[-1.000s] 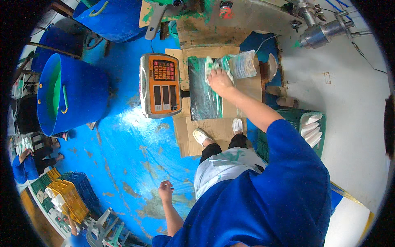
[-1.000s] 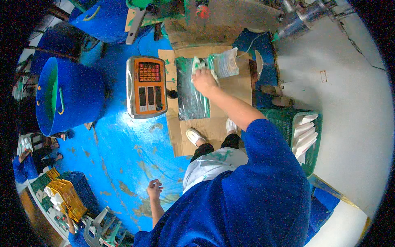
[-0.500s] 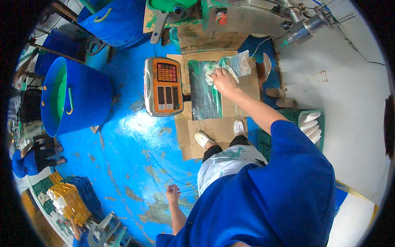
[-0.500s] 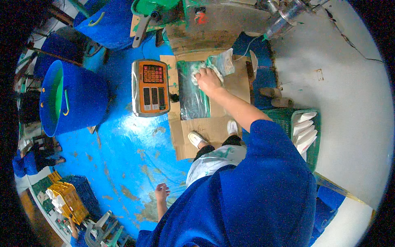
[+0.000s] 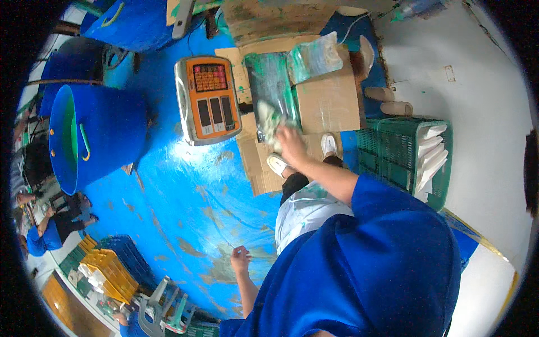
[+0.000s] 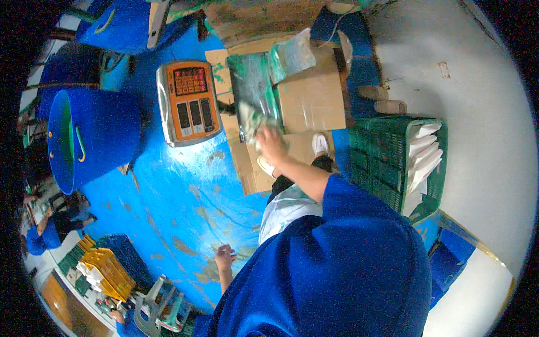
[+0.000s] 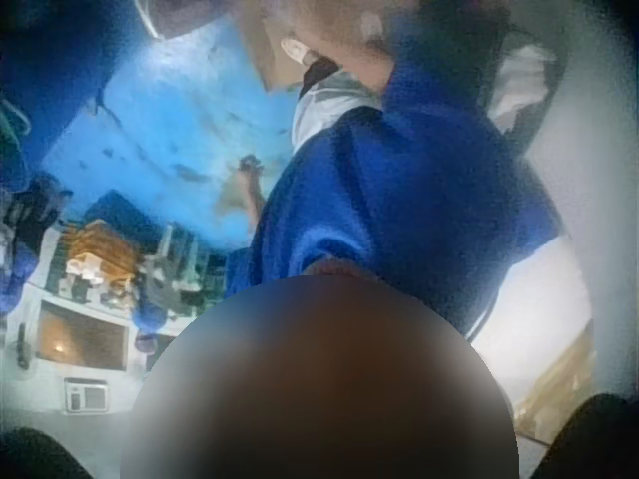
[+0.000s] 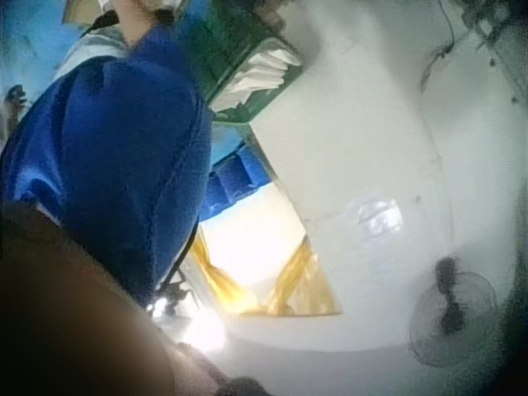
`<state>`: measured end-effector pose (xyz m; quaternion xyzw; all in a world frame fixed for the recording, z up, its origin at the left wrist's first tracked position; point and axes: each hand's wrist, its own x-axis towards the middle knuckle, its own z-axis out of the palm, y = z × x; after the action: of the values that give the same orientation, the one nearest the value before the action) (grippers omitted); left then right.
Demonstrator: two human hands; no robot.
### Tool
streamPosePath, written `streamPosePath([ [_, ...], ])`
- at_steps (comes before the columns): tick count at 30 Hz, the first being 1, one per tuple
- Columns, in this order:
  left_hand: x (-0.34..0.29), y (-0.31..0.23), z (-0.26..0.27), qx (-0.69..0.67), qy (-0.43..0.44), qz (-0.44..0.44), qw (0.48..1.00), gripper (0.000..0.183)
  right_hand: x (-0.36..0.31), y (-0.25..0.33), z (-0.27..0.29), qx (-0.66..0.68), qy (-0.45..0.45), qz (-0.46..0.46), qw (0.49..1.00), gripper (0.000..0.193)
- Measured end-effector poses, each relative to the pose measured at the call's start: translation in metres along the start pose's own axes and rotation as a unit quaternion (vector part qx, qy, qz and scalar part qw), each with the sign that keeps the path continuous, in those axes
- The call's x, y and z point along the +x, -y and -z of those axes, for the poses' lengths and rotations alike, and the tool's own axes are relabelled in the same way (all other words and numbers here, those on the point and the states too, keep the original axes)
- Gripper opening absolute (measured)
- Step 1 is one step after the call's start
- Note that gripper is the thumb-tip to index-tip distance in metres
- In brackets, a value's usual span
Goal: The person places a cardboard sheet on the floor, then repeatedly scoops green powder from a blue barrel into white bags using a green scoop. Each filled bag is placed on a digital scale, then set aside in a green crate. The person also handles empty bags and adjusts the scale during the process.
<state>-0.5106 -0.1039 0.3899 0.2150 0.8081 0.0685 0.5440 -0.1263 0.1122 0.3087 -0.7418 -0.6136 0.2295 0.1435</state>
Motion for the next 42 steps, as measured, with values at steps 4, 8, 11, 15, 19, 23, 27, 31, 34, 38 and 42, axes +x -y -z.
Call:
streamPosePath([
  [4, 0.018, -0.014, -0.003, 0.039, -0.009, 0.056, 0.998, 0.018, 0.011, 0.016, 0.003, 0.020, -0.126, 0.186, 0.974, 0.018],
  [8, 0.048, -0.048, -0.004, 0.040, 0.024, -0.022, 0.999, 0.019, 0.028, 0.003, 0.016, 0.010, 0.033, 0.117, 0.993, 0.018],
  [11, 0.078, -0.092, -0.017, 0.006, 0.035, -0.086, 0.996, 0.021, 0.020, -0.025, 0.046, 0.178, 0.080, -0.018, 0.981, 0.023],
  [15, 0.100, -0.137, -0.037, -0.001, 0.047, -0.131, 0.990, 0.023, -0.001, -0.088, 0.125, 0.244, -0.111, -0.117, 0.956, 0.030],
  [19, 0.108, -0.159, -0.058, 0.009, 0.054, -0.144, 0.988, 0.022, 0.009, -0.161, 0.223, 0.159, -0.279, -0.165, 0.933, 0.032],
  [23, 0.092, -0.161, -0.073, 0.020, 0.042, -0.132, 0.990, 0.020, 0.038, -0.202, 0.303, 0.210, -0.412, -0.200, 0.864, 0.031],
  [27, 0.051, -0.156, -0.088, 0.067, 0.026, -0.161, 0.984, 0.020, 0.100, -0.229, 0.362, 0.229, -0.531, -0.176, 0.797, 0.030],
  [31, 0.007, -0.141, -0.101, 0.143, -0.034, -0.114, 0.983, 0.020, 0.174, -0.229, 0.390, 0.283, -0.561, -0.111, 0.770, 0.029],
  [34, -0.021, -0.119, -0.107, 0.112, -0.037, -0.114, 0.986, 0.020, 0.220, -0.205, 0.410, 0.315, -0.537, -0.083, 0.778, 0.031],
  [38, -0.065, -0.061, -0.112, 0.128, -0.083, -0.110, 0.982, 0.018, 0.273, -0.168, 0.423, 0.112, -0.382, -0.055, 0.916, 0.046],
  [42, -0.093, -0.009, -0.125, 0.173, -0.154, -0.096, 0.968, 0.020, 0.295, -0.175, 0.394, 0.084, -0.311, 0.009, 0.947, 0.039],
])
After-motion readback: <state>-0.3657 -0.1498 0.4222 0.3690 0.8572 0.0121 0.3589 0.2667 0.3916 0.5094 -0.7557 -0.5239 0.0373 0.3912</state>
